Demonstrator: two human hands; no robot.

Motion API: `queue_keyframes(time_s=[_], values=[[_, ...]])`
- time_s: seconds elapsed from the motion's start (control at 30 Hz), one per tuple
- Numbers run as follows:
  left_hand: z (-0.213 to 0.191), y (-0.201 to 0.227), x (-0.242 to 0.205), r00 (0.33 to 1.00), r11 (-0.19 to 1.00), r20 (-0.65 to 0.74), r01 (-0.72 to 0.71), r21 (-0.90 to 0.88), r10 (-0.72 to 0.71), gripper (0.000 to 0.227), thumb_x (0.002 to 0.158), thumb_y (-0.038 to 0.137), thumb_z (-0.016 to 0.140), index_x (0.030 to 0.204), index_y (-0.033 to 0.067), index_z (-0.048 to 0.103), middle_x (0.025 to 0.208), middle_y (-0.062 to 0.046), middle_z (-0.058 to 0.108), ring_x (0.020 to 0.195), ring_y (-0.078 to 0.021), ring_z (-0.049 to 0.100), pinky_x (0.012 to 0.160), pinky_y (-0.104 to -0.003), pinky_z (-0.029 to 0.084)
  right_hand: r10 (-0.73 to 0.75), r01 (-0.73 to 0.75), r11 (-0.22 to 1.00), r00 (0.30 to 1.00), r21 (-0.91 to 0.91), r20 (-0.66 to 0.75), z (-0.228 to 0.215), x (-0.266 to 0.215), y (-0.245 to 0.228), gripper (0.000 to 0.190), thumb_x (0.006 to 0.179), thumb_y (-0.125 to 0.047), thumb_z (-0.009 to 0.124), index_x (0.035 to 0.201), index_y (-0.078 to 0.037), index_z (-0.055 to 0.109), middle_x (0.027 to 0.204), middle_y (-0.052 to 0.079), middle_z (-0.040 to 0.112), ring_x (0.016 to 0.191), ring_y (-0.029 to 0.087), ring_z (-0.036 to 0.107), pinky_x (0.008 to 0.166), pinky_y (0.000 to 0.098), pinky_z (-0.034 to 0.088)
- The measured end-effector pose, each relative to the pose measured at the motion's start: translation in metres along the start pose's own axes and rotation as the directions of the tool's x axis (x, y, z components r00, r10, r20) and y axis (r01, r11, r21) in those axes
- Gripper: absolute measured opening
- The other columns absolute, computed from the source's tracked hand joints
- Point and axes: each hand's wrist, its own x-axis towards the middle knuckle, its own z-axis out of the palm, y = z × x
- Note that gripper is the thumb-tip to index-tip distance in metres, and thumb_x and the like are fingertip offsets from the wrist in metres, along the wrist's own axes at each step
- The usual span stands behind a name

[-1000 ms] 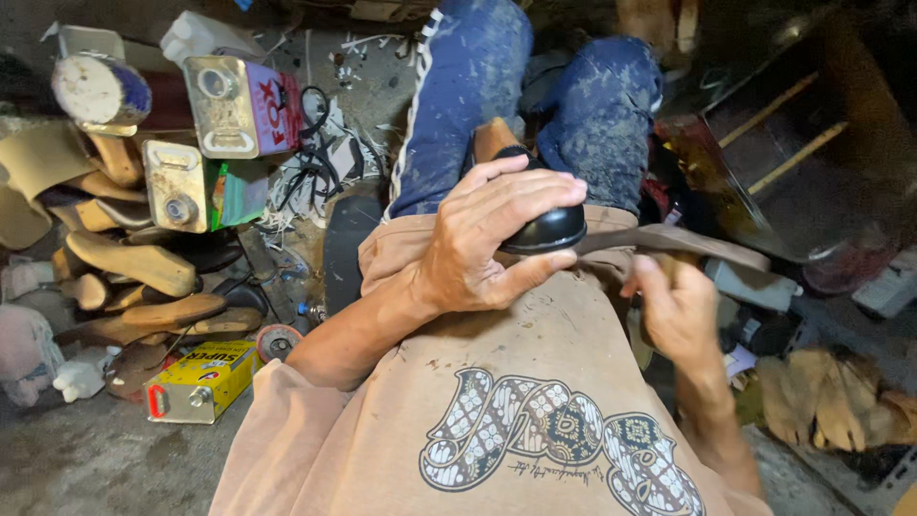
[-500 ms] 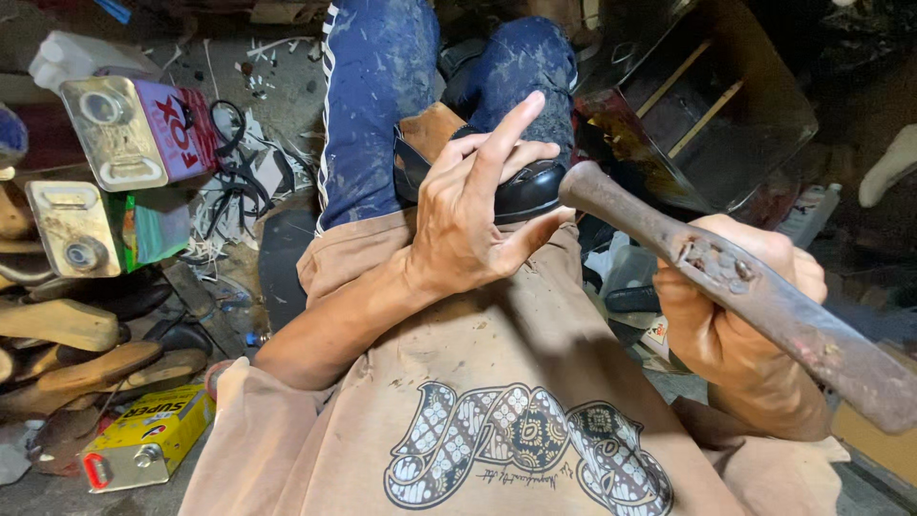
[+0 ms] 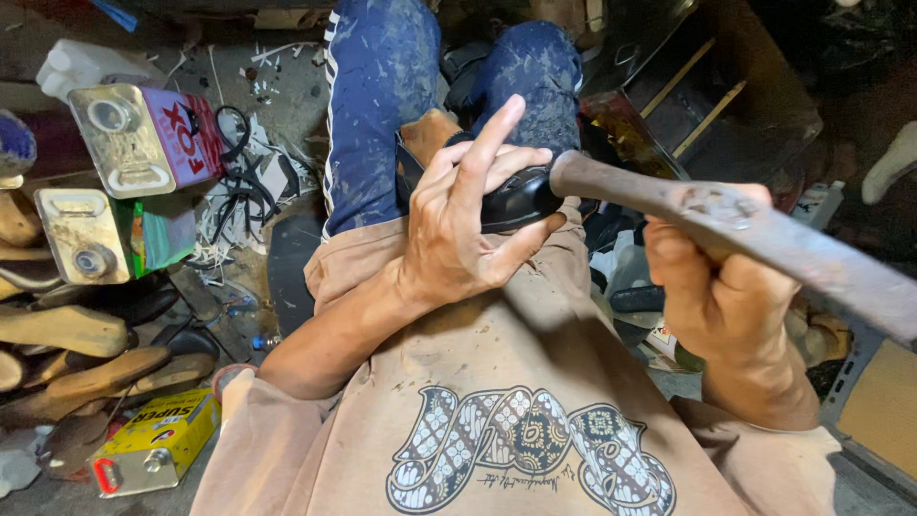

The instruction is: The person holds a black shoe on their lap and repeatedly strikes the sole and heel area with a hammer. The person occasionally rotates the shoe to access different areas while continuing to hammer.

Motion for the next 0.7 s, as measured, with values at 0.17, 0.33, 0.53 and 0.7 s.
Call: queue_keyframes(time_s=[0.17, 0.33, 0.53, 0.7], values=[[-0.013, -0.003, -0.006, 1.000, 0.995, -0.015, 0.019, -0.100, -0.020, 0.079, 0.099, 0.034, 0.078, 0.153, 0.0006, 0.030, 0.140, -0.010, 0.070, 0.125, -0.0227, 0.075, 0.117, -0.036, 0.048, 0.420, -0.393, 0.804, 0.907, 0.446, 0.042, 0.024, 0.016, -0.007, 0.022, 0.108, -0.009, 0.049, 0.105, 0.012, 0.055, 0.065, 0.015, 0.055, 0.044, 0.019, 0.047, 0.041, 0.0315, 0.041], [-0.041, -0.003, -0.019, 0.998, 0.967, 0.011, 0.069, -0.246, -0.068, 0.081, 0.103, 0.034, 0.071, 0.158, 0.0024, 0.019, 0.138, -0.011, 0.070, 0.132, -0.0284, 0.071, 0.124, -0.045, 0.051, 0.551, -0.507, 0.606, 0.824, 0.613, 0.136, 0.052, 0.000, 0.013, 0.019, 0.111, -0.016, 0.048, 0.114, 0.003, 0.050, 0.068, 0.008, 0.044, 0.053, 0.015, 0.044, 0.048, 0.0255, 0.039], [-0.058, -0.009, -0.033, 0.991, 0.922, 0.076, 0.127, -0.367, -0.106, 0.084, 0.107, 0.035, 0.067, 0.162, 0.0072, 0.010, 0.141, -0.011, 0.067, 0.140, -0.0334, 0.067, 0.134, -0.055, 0.044, 0.189, -0.238, 0.861, 0.970, 0.450, 0.152, 0.043, 0.009, -0.011, 0.017, 0.107, -0.005, 0.046, 0.110, 0.012, 0.047, 0.067, 0.016, 0.053, 0.053, 0.022, 0.052, 0.056, 0.0337, 0.046], [-0.055, -0.011, -0.036, 0.995, 0.936, 0.059, 0.094, -0.340, -0.079, 0.088, 0.104, 0.037, 0.066, 0.160, 0.0020, 0.008, 0.137, -0.014, 0.069, 0.136, -0.0354, 0.068, 0.131, -0.052, 0.044, 0.093, -0.176, 0.807, 0.980, 0.564, 0.174, 0.026, 0.017, -0.018, 0.031, 0.100, -0.014, 0.049, 0.119, 0.009, 0.039, 0.084, 0.016, 0.052, 0.056, 0.015, 0.050, 0.052, 0.0286, 0.044]])
